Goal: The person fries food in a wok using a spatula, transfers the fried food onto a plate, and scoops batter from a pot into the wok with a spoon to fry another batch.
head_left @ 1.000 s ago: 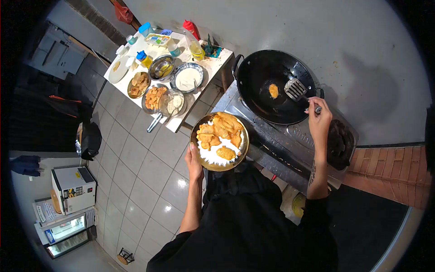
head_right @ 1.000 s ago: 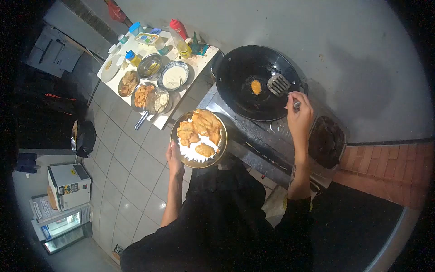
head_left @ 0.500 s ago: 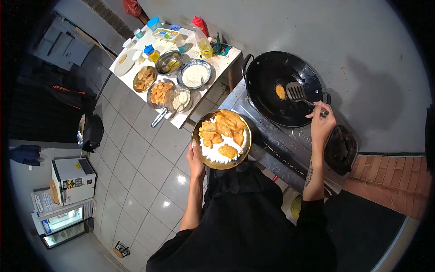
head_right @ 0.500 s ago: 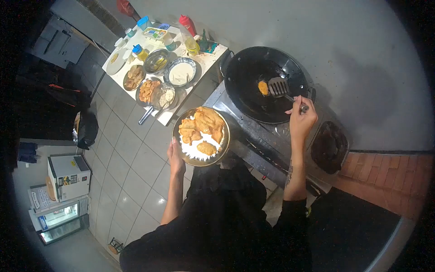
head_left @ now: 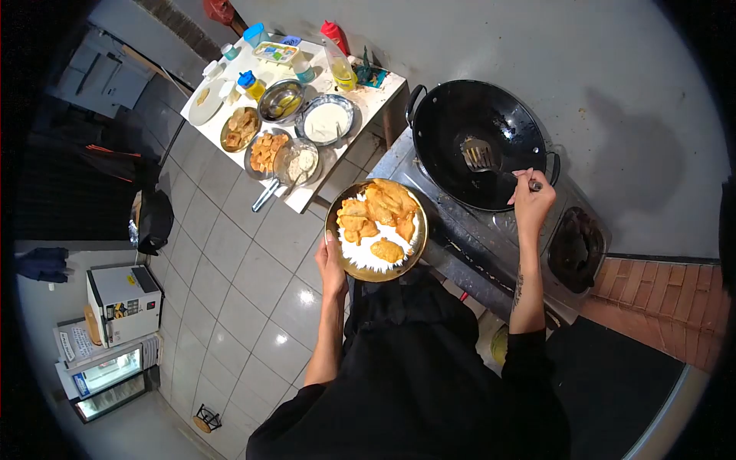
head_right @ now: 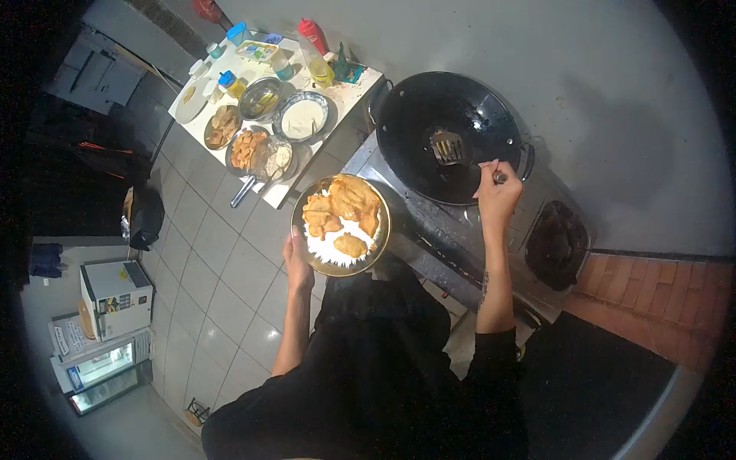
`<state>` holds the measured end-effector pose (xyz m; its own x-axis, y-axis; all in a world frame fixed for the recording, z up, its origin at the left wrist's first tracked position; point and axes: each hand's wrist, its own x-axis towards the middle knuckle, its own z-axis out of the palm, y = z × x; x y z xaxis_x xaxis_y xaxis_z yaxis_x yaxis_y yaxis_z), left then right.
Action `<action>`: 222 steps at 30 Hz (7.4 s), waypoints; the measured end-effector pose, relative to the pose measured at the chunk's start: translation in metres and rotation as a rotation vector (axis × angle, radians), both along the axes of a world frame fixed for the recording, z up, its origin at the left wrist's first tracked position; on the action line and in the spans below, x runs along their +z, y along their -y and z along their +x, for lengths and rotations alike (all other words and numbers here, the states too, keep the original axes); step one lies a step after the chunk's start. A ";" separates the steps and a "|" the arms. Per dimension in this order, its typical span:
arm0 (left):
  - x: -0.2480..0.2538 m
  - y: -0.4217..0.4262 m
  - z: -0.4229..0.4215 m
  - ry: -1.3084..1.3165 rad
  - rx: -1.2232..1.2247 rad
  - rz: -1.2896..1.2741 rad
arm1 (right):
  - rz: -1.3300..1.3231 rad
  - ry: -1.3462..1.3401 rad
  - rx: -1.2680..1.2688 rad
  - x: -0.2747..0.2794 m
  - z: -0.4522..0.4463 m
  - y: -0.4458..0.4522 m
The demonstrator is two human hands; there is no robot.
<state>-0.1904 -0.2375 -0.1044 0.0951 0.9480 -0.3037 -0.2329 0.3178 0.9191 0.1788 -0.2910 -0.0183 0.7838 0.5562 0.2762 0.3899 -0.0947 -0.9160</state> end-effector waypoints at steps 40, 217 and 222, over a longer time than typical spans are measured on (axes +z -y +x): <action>0.025 -0.009 0.015 -0.006 0.024 0.006 | 0.088 -0.088 0.011 0.011 0.012 -0.012; -0.008 -0.017 0.039 -0.012 -0.183 0.060 | 0.233 -0.456 -0.054 0.021 -0.001 -0.006; -0.012 -0.022 0.044 0.005 -0.199 0.061 | 0.222 -0.471 -0.081 0.019 -0.001 -0.007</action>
